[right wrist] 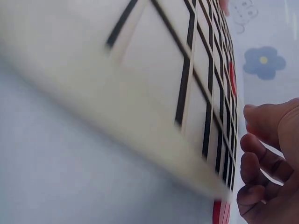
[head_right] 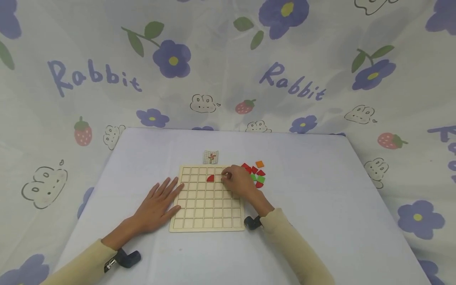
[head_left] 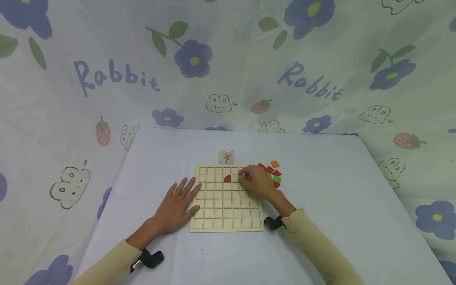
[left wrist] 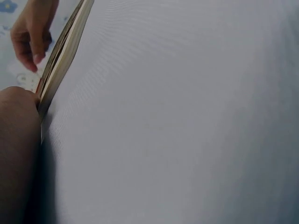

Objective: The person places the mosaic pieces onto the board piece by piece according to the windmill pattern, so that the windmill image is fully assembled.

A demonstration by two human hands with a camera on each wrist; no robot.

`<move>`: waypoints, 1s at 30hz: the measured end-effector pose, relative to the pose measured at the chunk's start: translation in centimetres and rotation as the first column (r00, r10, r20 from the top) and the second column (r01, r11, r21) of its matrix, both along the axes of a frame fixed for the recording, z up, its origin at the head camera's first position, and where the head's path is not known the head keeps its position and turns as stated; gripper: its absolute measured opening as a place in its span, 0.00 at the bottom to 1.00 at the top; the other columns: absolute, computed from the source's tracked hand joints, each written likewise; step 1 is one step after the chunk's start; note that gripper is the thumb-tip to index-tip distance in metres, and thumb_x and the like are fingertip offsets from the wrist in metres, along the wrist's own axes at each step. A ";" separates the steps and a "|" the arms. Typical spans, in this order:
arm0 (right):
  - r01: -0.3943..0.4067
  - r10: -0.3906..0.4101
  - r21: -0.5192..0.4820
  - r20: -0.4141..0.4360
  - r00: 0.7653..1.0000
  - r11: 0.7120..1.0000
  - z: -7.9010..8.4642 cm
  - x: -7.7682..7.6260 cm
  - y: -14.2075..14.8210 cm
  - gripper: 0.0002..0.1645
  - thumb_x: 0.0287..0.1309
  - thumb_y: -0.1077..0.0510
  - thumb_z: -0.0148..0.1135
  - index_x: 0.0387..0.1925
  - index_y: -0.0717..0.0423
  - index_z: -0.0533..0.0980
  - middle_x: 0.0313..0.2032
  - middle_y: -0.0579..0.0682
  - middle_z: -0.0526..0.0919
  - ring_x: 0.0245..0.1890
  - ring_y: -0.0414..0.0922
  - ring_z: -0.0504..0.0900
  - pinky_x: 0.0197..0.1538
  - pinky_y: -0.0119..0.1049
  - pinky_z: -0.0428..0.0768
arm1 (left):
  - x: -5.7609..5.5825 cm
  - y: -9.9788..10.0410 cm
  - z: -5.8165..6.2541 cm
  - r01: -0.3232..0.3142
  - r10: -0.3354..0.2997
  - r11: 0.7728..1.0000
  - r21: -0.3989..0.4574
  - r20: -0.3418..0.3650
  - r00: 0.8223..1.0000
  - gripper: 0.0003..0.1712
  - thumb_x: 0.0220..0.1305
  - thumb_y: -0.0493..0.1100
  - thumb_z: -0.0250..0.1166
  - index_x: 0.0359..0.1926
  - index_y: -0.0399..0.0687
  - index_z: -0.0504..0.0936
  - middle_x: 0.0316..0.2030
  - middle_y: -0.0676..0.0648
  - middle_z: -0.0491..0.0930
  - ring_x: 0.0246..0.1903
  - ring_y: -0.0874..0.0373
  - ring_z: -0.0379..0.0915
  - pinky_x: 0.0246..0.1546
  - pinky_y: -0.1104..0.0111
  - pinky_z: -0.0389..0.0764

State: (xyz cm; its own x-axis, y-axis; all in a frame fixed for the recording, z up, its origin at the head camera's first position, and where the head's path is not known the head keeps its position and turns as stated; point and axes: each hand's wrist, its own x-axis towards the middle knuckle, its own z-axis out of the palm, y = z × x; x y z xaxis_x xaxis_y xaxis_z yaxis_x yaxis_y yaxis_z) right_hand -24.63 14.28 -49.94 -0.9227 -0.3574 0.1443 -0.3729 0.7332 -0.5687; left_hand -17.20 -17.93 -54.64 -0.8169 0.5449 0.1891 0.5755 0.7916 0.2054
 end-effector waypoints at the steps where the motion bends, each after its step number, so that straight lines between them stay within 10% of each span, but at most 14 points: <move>1: 0.010 -0.010 0.007 0.007 1.000 1.000 0.1 0.0 0.3 0.07 0.59 0.58 0.70 0.39 0.53 0.85 0.29 0.42 0.80 0.27 0.39 0.75 0.30 0.35 0.76 | 0.0 0.0 0.0 -0.002 0.002 1.000 0.000 -0.002 1.000 0.40 0.73 0.62 0.46 0.77 0.48 0.53 0.76 0.42 0.46 0.74 0.41 0.38 0.69 0.45 0.43; 17: 0.200 -0.200 0.106 -0.013 0.980 0.974 -0.2 -0.2 6.0 0.15 0.59 0.56 0.69 0.48 0.56 0.84 0.30 0.45 0.79 0.28 0.42 0.74 0.26 0.36 0.74 | 0.3 0.1 0.2 0.003 -0.002 0.999 0.048 -0.021 1.000 0.39 0.73 0.61 0.49 0.76 0.47 0.57 0.75 0.41 0.50 0.73 0.40 0.41 0.68 0.43 0.45; 30: 0.235 -0.246 0.222 0.023 0.969 0.946 -0.5 -3.5 6.6 0.22 0.62 0.47 0.65 0.54 0.52 0.82 0.30 0.49 0.74 0.26 0.45 0.71 0.20 0.36 0.71 | 0.4 0.0 0.0 -0.011 0.011 1.000 0.025 0.007 1.000 0.39 0.73 0.63 0.46 0.77 0.50 0.54 0.76 0.43 0.46 0.75 0.43 0.37 0.69 0.45 0.42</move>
State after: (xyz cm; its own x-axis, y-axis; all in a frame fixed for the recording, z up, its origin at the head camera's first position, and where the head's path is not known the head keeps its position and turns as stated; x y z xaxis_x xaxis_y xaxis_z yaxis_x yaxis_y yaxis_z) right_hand -28.18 20.83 -50.41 -0.9892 -0.1412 0.0396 -0.1452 0.9049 -0.4000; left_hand -16.84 -17.95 -54.66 -0.8240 0.5315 0.1966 0.5656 0.7923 0.2289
